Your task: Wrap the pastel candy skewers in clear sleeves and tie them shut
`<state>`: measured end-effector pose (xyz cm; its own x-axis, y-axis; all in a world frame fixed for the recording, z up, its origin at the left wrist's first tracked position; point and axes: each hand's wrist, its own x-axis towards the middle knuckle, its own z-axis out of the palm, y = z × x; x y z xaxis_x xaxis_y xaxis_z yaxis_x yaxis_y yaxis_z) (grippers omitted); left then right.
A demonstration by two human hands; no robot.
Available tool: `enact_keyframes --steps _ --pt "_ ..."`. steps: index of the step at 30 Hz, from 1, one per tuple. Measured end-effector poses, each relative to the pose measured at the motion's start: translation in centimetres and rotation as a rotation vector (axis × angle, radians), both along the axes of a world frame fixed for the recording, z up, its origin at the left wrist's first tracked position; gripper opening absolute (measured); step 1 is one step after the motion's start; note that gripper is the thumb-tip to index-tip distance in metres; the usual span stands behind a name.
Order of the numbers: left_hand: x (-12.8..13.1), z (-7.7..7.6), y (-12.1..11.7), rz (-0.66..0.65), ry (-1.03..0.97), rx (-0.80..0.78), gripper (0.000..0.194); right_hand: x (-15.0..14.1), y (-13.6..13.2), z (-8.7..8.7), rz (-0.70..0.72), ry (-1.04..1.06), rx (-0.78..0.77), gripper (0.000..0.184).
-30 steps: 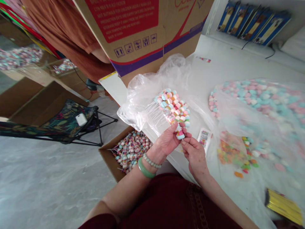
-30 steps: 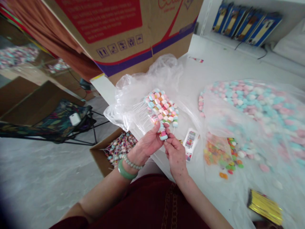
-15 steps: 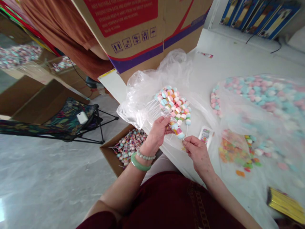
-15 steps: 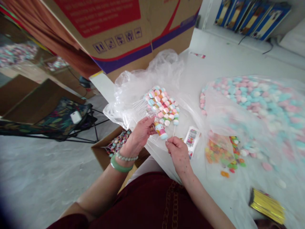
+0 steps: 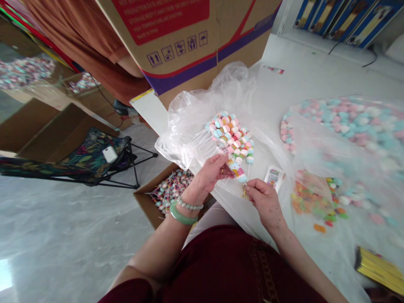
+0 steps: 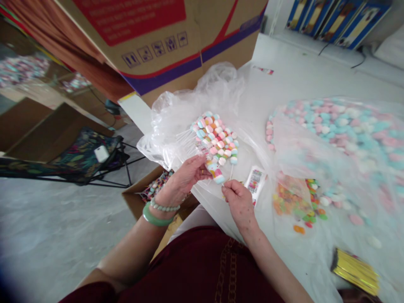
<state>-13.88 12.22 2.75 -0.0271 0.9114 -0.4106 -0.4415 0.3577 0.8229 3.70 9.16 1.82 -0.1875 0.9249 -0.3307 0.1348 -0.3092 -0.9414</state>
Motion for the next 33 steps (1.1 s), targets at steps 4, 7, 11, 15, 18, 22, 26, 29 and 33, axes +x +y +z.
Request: enact_keyframes --steps 4,7,11,15,18,22,26,29,33 --pt "0.4 0.1 0.1 0.053 0.065 -0.028 0.032 -0.5 -0.2 0.3 0.036 -0.033 -0.02 0.016" --pt "0.1 0.0 0.2 0.004 0.079 -0.059 0.025 -0.5 -0.2 0.4 0.05 -0.048 -0.02 0.016" --pt "-1.3 -0.1 0.4 -0.082 0.093 -0.041 0.024 -0.2 0.0 0.2 0.07 -0.05 -0.016 0.015" --pt "-1.9 0.0 0.3 -0.19 0.113 -0.011 0.029 -0.2 0.0 0.0 0.091 -0.104 0.018 0.016" --pt "-1.5 0.2 0.1 -0.186 0.115 -0.016 0.031 -0.3 -0.2 0.1 0.075 -0.184 0.097 0.017" --pt "-0.5 0.3 -0.3 -0.161 0.073 -0.003 0.035 -0.4 -0.4 0.0 0.071 -0.29 0.175 0.019" --pt "-0.2 0.1 -0.6 -0.175 0.024 -0.005 0.038 -0.3 -0.6 -0.1 0.09 -0.351 0.276 0.017" --pt "-0.1 -0.2 -0.7 -0.134 -0.093 -0.011 0.041 -0.2 -0.7 0.1 0.076 -0.37 0.288 0.016" --pt "1.2 -0.8 -1.0 -0.023 -0.282 -0.003 0.039 -0.3 -0.8 0.3 0.05 -0.395 0.308 0.017"
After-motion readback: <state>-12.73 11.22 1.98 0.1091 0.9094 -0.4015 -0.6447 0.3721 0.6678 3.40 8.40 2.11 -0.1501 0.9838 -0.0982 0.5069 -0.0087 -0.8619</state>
